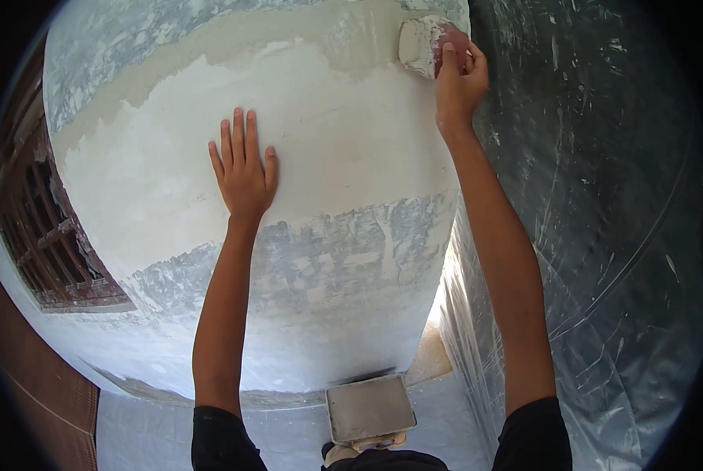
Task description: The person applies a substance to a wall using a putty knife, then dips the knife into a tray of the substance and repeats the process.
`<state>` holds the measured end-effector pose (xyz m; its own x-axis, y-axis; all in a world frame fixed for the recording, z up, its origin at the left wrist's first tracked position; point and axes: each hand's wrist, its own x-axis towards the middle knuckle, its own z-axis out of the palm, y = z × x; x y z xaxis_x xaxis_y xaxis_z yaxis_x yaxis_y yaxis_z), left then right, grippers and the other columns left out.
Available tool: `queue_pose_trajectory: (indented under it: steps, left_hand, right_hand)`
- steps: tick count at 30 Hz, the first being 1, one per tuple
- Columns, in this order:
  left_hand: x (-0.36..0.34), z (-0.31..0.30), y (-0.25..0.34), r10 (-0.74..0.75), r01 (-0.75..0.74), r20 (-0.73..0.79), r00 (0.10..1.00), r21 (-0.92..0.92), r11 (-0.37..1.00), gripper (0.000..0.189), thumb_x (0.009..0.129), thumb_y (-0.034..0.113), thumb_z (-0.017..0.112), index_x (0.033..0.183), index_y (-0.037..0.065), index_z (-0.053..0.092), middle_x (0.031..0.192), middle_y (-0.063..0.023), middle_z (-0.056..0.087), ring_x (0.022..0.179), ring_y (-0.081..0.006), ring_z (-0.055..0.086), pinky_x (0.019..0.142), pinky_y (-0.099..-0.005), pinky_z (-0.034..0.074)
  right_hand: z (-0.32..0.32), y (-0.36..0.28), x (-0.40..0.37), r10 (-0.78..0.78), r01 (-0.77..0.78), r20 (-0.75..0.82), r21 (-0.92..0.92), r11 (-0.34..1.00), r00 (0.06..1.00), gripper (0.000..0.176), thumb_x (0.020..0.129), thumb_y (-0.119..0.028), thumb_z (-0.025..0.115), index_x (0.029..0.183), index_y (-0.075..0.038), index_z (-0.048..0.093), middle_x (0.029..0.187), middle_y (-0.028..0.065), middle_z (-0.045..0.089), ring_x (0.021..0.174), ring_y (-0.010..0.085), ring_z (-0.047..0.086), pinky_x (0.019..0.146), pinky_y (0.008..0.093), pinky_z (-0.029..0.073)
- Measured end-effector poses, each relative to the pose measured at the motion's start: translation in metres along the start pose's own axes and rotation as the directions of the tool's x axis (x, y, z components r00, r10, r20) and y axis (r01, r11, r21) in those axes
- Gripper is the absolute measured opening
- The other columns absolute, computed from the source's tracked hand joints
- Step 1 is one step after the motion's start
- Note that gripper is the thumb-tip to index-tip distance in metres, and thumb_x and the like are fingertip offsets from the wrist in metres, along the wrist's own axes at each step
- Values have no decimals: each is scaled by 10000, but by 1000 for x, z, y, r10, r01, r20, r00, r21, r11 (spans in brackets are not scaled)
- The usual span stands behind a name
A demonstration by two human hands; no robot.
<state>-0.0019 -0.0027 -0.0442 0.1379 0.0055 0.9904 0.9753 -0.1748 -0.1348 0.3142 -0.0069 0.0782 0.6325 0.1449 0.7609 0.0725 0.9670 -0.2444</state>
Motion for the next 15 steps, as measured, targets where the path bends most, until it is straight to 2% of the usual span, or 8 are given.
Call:
queue_pose_trajectory:
  steps: [1,2,4,8,10,12,13,15]
  left_hand:
    - [0,0,0,1,-1,1,1000,0,1000,621,1031,297,446,1622,153,324,1682,-54,308,1566,-277,234,1267,-524,114]
    - [1,0,-1,2,-2,6,1000,1,1000,621,1030,297,449,1621,152,326,1681,-54,311,1565,-277,238,1267,-525,117]
    - [1,-1,-2,3,-3,12,1000,2,1000,621,1029,298,451,1620,152,329,1679,-55,315,1564,-277,241,1266,-525,120]
    - [1,-2,-2,3,-3,14,1000,-11,1000,628,1025,297,460,1622,157,323,1683,-51,305,1566,-274,232,1268,-522,112]
    - [1,-2,-2,-4,5,25,1000,-12,1000,631,1024,296,463,1623,159,320,1685,-50,300,1567,-273,229,1269,-521,109]
    - [0,-3,-2,2,-2,24,1000,-21,1000,634,1024,296,466,1625,163,315,1688,-48,291,1568,-270,225,1270,-520,105]
    - [0,-3,-2,1,0,27,1000,-20,1000,634,1024,296,466,1625,163,315,1688,-48,291,1568,-270,225,1270,-520,105]
    - [0,-2,-2,0,1,28,1000,-17,1000,633,1025,299,468,1625,163,316,1687,-48,293,1567,-268,228,1271,-519,103]
  right_hand:
    - [9,-5,-10,39,-36,148,-23,999,988,346,960,-128,664,1264,13,582,1162,157,704,1050,228,685,897,334,536]
    - [19,-1,-18,-71,84,222,-53,995,972,331,953,-164,679,1247,-28,615,1104,128,711,1059,233,647,936,360,500]
    - [32,-5,-34,-129,199,353,-169,965,927,324,941,-186,688,1233,-54,638,1049,112,706,1057,246,595,985,387,452]
    - [29,-3,-34,-191,332,439,-270,904,878,336,930,-184,691,1244,-76,640,1034,111,698,1047,258,548,1018,399,416]
    - [12,7,-18,-136,215,236,-352,911,962,344,924,-166,694,1241,-43,634,1066,134,699,1037,262,600,988,408,459]
    - [-9,26,7,-43,56,54,-264,963,998,356,920,-149,705,1233,1,624,1090,152,700,1023,255,655,922,392,516]
    - [-20,39,19,-40,54,56,-264,963,998,356,920,-149,705,1233,1,624,1090,152,700,1023,255,655,922,392,516]
    - [-31,49,33,33,-52,-235,-75,996,971,372,920,-141,716,1229,40,611,1102,165,701,1020,245,688,862,363,554]
